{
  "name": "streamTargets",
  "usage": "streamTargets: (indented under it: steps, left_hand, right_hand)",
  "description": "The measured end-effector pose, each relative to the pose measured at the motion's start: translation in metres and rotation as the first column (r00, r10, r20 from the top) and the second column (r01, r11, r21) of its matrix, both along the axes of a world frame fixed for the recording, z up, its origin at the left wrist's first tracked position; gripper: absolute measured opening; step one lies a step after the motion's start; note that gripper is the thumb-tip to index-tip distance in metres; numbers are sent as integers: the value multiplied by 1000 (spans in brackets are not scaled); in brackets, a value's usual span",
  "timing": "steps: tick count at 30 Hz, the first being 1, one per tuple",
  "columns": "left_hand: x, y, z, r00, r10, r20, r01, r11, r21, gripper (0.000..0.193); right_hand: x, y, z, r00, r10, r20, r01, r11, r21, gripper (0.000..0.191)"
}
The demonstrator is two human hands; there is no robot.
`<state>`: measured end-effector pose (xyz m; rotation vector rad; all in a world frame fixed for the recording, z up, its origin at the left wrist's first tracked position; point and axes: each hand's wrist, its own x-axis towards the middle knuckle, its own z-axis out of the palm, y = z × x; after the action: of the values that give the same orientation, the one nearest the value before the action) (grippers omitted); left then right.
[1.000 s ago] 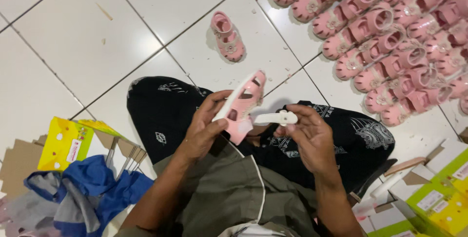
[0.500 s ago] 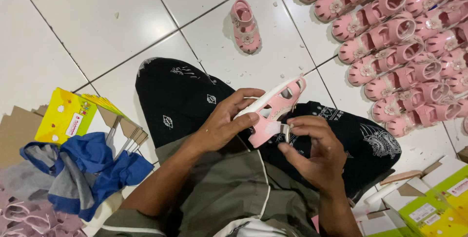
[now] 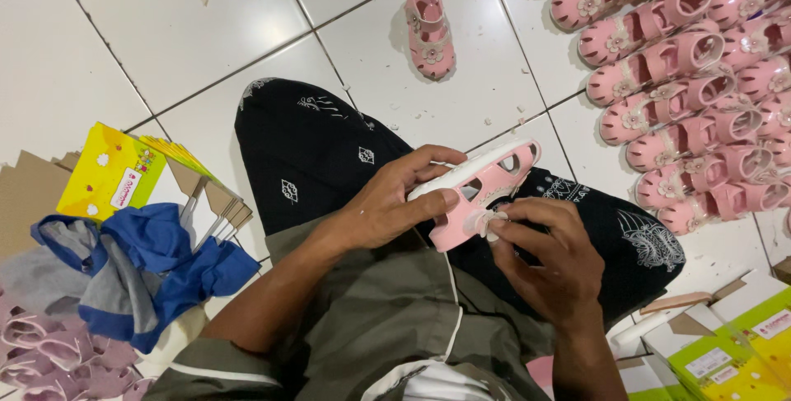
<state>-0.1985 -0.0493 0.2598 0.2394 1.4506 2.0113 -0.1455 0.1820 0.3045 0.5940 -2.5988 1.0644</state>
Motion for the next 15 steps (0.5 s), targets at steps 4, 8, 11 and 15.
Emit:
streamTargets:
  steps: [4,8,11,15]
  left_hand:
    - [-1,1,0,1000,-1,-7,1,1000,-30,59]
    - [-3,1,-1,1000,0,16,0,1000,24,58]
    - [-5,1,-3,1000,-1,9,1,998,55,57]
    - [-3,2,-13,1000,7,-1,-7,1000,2,53]
  right_hand:
    - [-1,-2,0,1000,9,4,-9,999,40,39]
    - [-1,-1,-1,999,16,39,-18,999,48,40]
    - [-3,0,-2,998,27,51,-29,999,32,40]
    - [-7,0,-7,996,85,35,-88,991,103,45]
